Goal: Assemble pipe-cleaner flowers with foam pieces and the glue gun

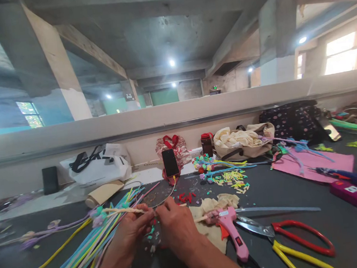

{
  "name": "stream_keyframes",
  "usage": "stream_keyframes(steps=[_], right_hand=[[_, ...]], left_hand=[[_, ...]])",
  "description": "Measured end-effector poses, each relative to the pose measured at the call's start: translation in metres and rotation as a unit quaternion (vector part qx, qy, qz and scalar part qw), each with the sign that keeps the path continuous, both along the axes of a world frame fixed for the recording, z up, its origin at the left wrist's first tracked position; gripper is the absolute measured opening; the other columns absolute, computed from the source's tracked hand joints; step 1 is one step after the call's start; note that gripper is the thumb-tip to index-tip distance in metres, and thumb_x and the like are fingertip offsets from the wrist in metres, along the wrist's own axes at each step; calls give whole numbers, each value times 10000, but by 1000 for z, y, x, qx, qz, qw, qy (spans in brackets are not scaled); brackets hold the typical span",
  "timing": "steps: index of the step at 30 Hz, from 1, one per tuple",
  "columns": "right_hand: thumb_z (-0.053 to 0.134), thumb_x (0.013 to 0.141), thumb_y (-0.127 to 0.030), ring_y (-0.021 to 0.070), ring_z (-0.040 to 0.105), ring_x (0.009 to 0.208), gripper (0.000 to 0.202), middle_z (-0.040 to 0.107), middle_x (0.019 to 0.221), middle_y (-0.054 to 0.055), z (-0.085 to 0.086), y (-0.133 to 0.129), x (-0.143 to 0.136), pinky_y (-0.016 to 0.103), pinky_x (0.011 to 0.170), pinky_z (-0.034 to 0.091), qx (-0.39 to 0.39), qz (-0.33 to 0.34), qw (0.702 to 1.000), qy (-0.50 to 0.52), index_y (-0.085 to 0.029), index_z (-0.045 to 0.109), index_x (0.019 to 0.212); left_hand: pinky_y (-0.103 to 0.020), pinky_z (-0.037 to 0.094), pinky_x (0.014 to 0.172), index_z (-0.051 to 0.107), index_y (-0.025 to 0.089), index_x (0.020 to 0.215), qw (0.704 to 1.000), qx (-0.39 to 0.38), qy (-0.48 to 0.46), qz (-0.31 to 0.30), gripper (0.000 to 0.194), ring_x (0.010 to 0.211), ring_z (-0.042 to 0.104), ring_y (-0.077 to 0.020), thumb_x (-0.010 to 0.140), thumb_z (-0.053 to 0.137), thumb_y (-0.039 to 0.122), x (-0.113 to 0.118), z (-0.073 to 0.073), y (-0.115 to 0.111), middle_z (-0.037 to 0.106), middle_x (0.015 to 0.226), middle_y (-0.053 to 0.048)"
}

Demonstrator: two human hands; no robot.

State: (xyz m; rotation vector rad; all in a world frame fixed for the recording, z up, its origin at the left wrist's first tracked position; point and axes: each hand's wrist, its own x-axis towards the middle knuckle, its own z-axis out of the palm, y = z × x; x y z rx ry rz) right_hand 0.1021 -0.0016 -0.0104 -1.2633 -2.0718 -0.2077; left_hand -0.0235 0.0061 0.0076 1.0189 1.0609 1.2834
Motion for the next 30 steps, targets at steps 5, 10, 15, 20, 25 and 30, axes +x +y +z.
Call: stream_keyframes(steps=[5, 10, 15, 20, 25, 30], right_hand=[[463, 768, -220, 98, 489, 604, 166, 523, 638, -6, 7, 4, 5, 183, 506, 320, -107, 87, 976, 169, -176, 580, 659], [509, 675, -283, 47, 265, 339, 188, 321, 388, -88, 12, 3, 7, 184, 364, 225, -462, 242, 719, 459, -163, 468, 536], [593, 615, -332, 31, 248, 329, 235, 343, 380, -98, 8, 3, 6, 171, 346, 172, -482, 271, 647, 525, -159, 453, 537], [548, 665, -412, 33, 245, 320, 319, 313, 359, -96, 7, 7, 8, 177, 342, 139, -433, 242, 729, 472, -163, 424, 508], [433, 744, -434, 76, 384, 393, 344, 419, 425, -48, 12, 5, 10, 197, 397, 252, -352, 156, 849, 362, -149, 524, 574], [569, 684, -269, 139, 523, 665, 233, 584, 778, 26, 7, -3, 7, 217, 569, 344, -82, 99, 984, 125, -174, 542, 896]], left_hand=[[-190, 339, 447, 443, 180, 664, 999, 4, -27, -21, 325, 458, 478, -84, 473, 705, 196, -4, 1, 0, 515, 531, 61], [-181, 333, 470, 444, 190, 680, 993, 36, -72, -88, 297, 472, 456, -64, 516, 690, 175, -9, -2, 1, 511, 557, 73], [-192, 343, 482, 457, 192, 694, 993, 50, -53, -96, 243, 516, 481, -79, 566, 663, 211, -8, 0, -3, 530, 603, 60], [-195, 338, 472, 476, 175, 691, 994, 92, 37, -34, 234, 498, 472, -87, 557, 661, 228, -1, 6, -10, 554, 580, 43], [-195, 329, 463, 468, 175, 669, 995, 77, 56, 8, 218, 472, 467, -88, 557, 649, 220, 1, 4, -9, 523, 529, 55], [-196, 336, 469, 440, 178, 679, 1000, 23, 1, 6, 257, 472, 469, -88, 539, 654, 208, -5, -5, 1, 485, 498, 72]])
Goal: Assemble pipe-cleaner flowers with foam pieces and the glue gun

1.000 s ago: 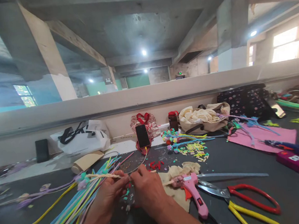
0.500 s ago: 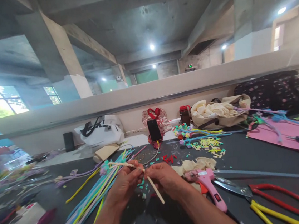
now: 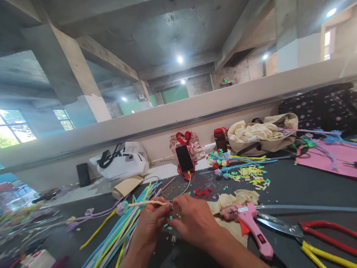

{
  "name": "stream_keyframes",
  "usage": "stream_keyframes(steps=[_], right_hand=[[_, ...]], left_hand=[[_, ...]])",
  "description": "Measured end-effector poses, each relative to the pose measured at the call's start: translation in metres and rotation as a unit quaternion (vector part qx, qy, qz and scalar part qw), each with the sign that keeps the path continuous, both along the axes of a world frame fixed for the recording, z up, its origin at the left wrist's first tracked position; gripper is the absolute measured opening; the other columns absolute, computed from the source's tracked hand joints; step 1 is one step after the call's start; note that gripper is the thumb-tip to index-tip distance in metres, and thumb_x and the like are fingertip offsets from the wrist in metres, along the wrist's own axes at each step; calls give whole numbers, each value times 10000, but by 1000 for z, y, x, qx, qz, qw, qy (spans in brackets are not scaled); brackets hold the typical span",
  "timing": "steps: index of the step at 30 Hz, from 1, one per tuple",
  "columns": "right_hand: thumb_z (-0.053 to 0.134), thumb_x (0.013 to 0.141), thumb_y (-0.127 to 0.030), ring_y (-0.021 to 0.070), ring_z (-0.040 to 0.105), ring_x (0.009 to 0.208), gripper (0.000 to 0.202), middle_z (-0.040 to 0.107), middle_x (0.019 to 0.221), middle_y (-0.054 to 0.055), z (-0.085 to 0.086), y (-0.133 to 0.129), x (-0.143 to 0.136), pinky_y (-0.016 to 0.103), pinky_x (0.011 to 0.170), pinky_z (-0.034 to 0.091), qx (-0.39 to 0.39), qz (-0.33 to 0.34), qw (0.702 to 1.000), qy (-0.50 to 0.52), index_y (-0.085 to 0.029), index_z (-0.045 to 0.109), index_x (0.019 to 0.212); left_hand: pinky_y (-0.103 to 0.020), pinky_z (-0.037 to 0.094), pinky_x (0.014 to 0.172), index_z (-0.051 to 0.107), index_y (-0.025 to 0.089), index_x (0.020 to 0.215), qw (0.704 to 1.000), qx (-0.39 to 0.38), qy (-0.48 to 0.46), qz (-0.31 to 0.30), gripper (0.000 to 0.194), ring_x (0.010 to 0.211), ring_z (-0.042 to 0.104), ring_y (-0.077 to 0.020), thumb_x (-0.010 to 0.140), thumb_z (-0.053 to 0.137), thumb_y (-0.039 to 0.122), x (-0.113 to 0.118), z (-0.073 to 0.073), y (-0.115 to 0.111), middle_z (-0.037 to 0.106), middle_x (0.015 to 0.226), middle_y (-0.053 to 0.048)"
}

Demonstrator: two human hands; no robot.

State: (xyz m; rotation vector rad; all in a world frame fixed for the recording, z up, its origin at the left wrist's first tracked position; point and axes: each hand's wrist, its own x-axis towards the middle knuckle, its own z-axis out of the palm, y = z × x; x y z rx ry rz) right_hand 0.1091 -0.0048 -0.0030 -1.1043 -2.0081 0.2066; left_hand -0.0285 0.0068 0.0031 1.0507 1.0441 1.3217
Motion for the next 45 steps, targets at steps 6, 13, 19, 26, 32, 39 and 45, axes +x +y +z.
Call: stream_keyframes(steps=[6, 13, 19, 26, 32, 39, 45], right_hand=[[402, 802, -158, 136, 532, 666, 187, 574, 760, 44, -9, 3, -2, 213, 547, 333, 81, -26, 990, -112, -190, 584, 834], [483, 726, -244, 69, 415, 446, 187, 436, 478, -50, -4, 13, 3, 184, 447, 300, -262, 139, 923, 245, -152, 526, 568], [578, 629, -299, 48, 346, 351, 179, 411, 429, -74, -11, 15, 3, 184, 381, 294, -459, 246, 751, 405, -150, 493, 577], [534, 676, -350, 43, 312, 358, 249, 362, 405, -79, 1, 12, 3, 173, 366, 217, -386, 134, 849, 335, -152, 458, 544], [556, 692, -270, 147, 527, 726, 203, 572, 825, 32, -4, 6, 1, 231, 610, 381, 22, 21, 998, 54, -181, 553, 874], [435, 796, -140, 131, 536, 703, 166, 583, 767, 37, -15, 10, 0, 215, 603, 369, 184, -10, 978, -99, -199, 578, 854], [502, 753, -262, 89, 487, 547, 164, 538, 587, -14, -3, 12, 2, 189, 507, 335, -94, 94, 981, 144, -169, 613, 676]], left_hand=[[-189, 339, 489, 433, 183, 656, 999, -23, -38, -17, 254, 493, 488, -84, 530, 652, 160, -2, -4, 3, 516, 509, 64], [-190, 337, 513, 435, 186, 644, 993, 7, -85, -85, 259, 499, 475, -72, 524, 653, 115, -2, 0, 0, 515, 548, 71], [-202, 348, 540, 440, 185, 668, 989, 57, -68, -114, 221, 521, 470, -72, 575, 635, 138, 1, 3, -6, 529, 595, 60], [-193, 346, 503, 436, 183, 693, 994, 92, 41, -47, 272, 488, 459, -71, 551, 669, 174, 2, -3, -2, 542, 569, 67], [-188, 344, 468, 411, 187, 661, 999, 28, -35, -5, 290, 459, 466, -72, 519, 664, 172, 0, -4, 2, 491, 517, 83], [-170, 344, 456, 420, 178, 626, 997, -28, -76, -11, 286, 474, 482, -66, 493, 669, 137, -2, 0, 2, 499, 533, 70], [-182, 377, 525, 418, 181, 646, 991, 6, -120, -56, 296, 517, 492, -68, 497, 661, 100, -4, 1, 1, 509, 569, 65]])
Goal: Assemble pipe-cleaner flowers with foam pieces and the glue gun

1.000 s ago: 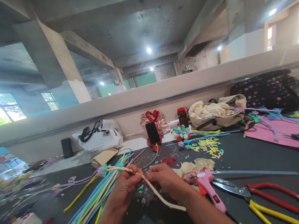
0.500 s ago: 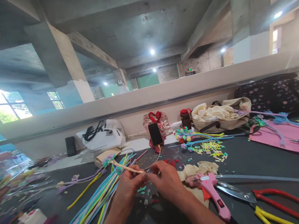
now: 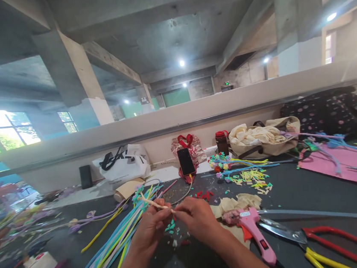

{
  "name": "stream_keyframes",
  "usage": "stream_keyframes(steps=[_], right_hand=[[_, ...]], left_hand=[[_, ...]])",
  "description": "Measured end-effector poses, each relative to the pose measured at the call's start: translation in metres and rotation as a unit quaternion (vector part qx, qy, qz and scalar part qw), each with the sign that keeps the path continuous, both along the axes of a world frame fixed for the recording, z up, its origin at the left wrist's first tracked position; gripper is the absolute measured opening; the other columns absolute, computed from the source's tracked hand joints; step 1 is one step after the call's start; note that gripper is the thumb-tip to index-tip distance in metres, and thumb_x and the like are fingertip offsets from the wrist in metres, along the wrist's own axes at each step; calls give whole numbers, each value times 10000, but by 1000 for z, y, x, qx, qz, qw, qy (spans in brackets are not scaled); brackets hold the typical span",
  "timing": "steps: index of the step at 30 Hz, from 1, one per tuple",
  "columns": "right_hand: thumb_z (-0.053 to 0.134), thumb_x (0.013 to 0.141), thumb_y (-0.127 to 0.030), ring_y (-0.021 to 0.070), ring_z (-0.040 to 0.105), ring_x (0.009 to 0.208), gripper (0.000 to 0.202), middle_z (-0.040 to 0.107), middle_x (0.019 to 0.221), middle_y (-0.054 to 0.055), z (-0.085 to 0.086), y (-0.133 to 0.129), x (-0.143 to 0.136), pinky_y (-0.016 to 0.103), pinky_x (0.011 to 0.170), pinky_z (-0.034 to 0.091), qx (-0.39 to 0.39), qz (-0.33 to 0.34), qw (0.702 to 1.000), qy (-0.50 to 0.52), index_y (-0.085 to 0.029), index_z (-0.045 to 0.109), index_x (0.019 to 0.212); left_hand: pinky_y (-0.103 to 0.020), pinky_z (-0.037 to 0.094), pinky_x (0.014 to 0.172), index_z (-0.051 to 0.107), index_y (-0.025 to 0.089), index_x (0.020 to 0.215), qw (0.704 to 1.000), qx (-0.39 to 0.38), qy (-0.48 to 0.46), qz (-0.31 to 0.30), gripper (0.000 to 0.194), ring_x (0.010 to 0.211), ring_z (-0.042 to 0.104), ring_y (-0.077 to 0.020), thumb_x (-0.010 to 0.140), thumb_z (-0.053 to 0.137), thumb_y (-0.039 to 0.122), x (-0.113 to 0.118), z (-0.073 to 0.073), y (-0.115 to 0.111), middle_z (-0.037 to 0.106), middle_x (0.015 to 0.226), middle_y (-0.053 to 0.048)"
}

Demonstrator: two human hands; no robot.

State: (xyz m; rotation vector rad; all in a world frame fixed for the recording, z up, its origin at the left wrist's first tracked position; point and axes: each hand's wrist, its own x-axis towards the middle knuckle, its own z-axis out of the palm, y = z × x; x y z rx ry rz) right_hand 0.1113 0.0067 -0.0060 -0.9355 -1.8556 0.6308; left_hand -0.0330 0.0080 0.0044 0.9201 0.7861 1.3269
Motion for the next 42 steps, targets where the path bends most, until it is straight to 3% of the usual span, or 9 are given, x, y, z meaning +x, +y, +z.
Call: stream_keyframes(steps=[4, 9, 11, 17, 28, 31, 35, 38, 42], right_hand=[[548, 685, -335, 45, 337, 363, 214, 436, 436, -62, 2, 0, 1, 177, 376, 236, -266, 128, 935, 196, -137, 550, 604], [593, 613, -350, 54, 409, 374, 224, 490, 499, -44, -1, -3, -1, 176, 373, 293, -393, 215, 847, 286, -145, 505, 606], [587, 624, -369, 45, 371, 355, 238, 450, 472, -63, 0, -4, -2, 168, 354, 266, -380, 201, 859, 277, -152, 491, 605], [551, 683, -366, 32, 278, 378, 290, 348, 422, -83, -1, -1, -5, 162, 363, 198, -192, 80, 965, 159, -153, 440, 520], [490, 693, -345, 46, 321, 312, 255, 368, 374, -87, 3, -1, 1, 167, 330, 231, -286, 67, 952, 86, -172, 434, 514], [458, 716, -346, 66, 380, 353, 248, 411, 414, -66, 4, -2, 1, 182, 368, 279, -231, 24, 972, 19, -173, 472, 539], [518, 702, -308, 123, 524, 604, 145, 579, 661, 1, 5, -8, 2, 218, 544, 357, -1, -86, 992, -94, -175, 566, 736], [534, 713, -245, 141, 538, 709, 173, 589, 805, 32, 3, -12, 2, 228, 596, 358, 145, -90, 968, -183, -179, 543, 872], [436, 792, -167, 146, 528, 695, 112, 578, 753, 42, -5, -11, -1, 236, 572, 335, 263, -116, 918, -273, -175, 546, 807]], left_hand=[[-190, 378, 553, 418, 189, 665, 999, 29, -19, -38, 279, 543, 493, -74, 527, 642, 96, 2, 3, -5, 508, 582, 63], [-201, 368, 541, 396, 197, 640, 994, 69, -19, -86, 251, 529, 480, -77, 577, 630, 133, 5, 4, -10, 490, 581, 69], [-197, 366, 543, 411, 197, 656, 995, 73, -3, -73, 236, 542, 482, -75, 589, 631, 143, 5, 4, -10, 502, 604, 66], [-169, 306, 438, 464, 178, 676, 991, 77, 107, 4, 236, 450, 416, -51, 564, 668, 213, 5, 2, -6, 520, 571, 63], [-191, 333, 419, 474, 169, 658, 968, 65, 243, -7, 248, 452, 470, -100, 580, 650, 325, 0, 1, -3, 523, 480, 44], [-191, 331, 414, 480, 167, 667, 966, 73, 248, 2, 244, 429, 450, -91, 578, 656, 312, 0, 0, -3, 508, 466, 56], [-193, 336, 413, 475, 170, 674, 978, 50, 204, 16, 279, 437, 471, -96, 561, 673, 330, -2, -2, -1, 506, 484, 59], [-183, 328, 415, 459, 175, 688, 988, 14, 151, 4, 306, 449, 493, -95, 549, 686, 326, -4, -4, 1, 517, 503, 61], [-170, 306, 403, 449, 172, 680, 991, -6, 132, -10, 299, 420, 463, -69, 553, 684, 305, -3, -4, 1, 518, 502, 63]])
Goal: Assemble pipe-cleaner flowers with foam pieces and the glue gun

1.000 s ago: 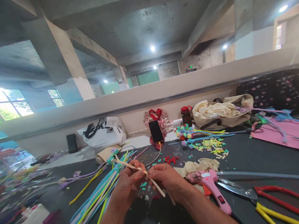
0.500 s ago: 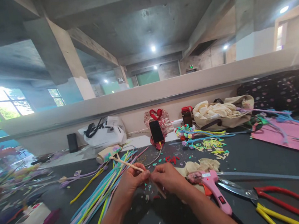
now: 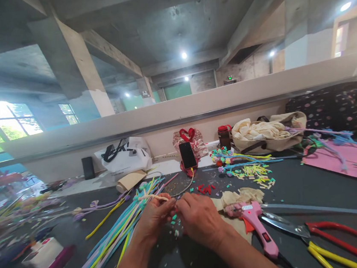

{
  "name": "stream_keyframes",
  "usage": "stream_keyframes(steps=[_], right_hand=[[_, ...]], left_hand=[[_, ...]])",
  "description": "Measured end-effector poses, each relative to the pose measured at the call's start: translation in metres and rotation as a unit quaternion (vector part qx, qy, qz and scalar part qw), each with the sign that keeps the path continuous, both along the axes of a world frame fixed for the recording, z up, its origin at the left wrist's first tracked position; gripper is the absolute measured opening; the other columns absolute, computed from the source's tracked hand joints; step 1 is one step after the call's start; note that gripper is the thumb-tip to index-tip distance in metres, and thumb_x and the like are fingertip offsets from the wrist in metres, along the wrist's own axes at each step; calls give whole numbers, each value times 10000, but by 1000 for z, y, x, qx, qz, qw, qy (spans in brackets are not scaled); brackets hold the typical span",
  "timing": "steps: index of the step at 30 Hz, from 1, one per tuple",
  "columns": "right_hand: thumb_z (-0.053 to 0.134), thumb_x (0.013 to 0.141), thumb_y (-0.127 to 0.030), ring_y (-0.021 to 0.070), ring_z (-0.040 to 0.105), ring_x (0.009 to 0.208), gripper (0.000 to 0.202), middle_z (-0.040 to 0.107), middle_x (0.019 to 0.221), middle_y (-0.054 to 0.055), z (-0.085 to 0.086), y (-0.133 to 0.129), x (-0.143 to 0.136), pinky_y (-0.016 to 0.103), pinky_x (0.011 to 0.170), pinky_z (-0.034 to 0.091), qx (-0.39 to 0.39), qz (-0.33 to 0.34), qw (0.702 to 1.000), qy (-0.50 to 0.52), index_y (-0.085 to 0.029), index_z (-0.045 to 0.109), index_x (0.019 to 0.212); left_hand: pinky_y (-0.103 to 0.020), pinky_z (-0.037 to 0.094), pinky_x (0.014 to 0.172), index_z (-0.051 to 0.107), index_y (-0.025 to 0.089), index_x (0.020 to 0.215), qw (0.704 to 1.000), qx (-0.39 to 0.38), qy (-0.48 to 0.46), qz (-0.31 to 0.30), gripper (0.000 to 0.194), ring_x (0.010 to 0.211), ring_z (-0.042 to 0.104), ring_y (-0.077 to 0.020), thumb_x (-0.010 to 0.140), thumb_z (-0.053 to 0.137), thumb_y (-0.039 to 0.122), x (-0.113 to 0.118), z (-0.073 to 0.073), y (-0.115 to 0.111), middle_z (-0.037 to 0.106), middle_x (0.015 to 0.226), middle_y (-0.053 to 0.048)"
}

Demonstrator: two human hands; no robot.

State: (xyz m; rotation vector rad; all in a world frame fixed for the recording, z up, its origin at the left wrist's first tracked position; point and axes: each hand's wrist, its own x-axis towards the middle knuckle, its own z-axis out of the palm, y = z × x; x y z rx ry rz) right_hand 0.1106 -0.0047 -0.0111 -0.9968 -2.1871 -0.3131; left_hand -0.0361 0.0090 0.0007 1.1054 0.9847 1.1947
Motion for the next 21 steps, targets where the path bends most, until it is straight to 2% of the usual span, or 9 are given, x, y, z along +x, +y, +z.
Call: stream_keyframes(steps=[3, 7, 11, 14, 17, 21], right_hand=[[398, 813, -142, 147, 525, 674, 157, 575, 734, 40, -3, 1, -1, 245, 564, 324, 20, -13, 999, -33, -172, 549, 784], [375, 827, -175, 148, 533, 636, 206, 582, 715, 48, 0, 0, 0, 241, 521, 309, -19, -22, 999, -39, -169, 572, 766], [390, 824, -241, 141, 544, 636, 223, 609, 736, 56, 9, 1, 4, 230, 544, 330, -107, 17, 994, 29, -172, 601, 795], [453, 780, -259, 131, 531, 604, 180, 616, 681, 18, 14, 4, 9, 220, 541, 333, -207, 59, 970, 113, -199, 622, 767], [495, 736, -291, 115, 470, 480, 189, 544, 504, -14, 15, 9, 13, 213, 457, 299, -335, 93, 917, 198, -180, 613, 638], [553, 693, -356, 89, 415, 418, 227, 498, 466, -28, 10, 14, 15, 203, 412, 267, -511, 149, 786, 315, -161, 544, 578]], left_hand=[[-175, 311, 405, 450, 165, 673, 1000, 13, 14, -1, 276, 418, 455, -69, 570, 669, 299, 0, 0, 0, 507, 491, 59], [-189, 343, 433, 472, 160, 684, 998, 42, 39, -11, 268, 453, 478, -83, 571, 666, 307, -1, -1, -1, 530, 525, 42], [-188, 348, 447, 482, 164, 684, 998, 55, 34, -22, 267, 458, 467, -77, 566, 677, 302, 0, 0, -3, 523, 530, 52], [-191, 341, 444, 495, 164, 674, 996, 83, 28, -30, 254, 447, 457, -76, 557, 684, 288, 2, 2, -6, 512, 510, 58], [-195, 342, 457, 503, 162, 665, 994, 103, 17, -41, 222, 438, 452, -71, 563, 676, 255, 5, 2, -8, 502, 491, 59], [-200, 342, 456, 507, 159, 645, 994, 104, 13, -37, 229, 438, 460, -76, 536, 690, 244, 8, 2, -9, 499, 486, 55]])
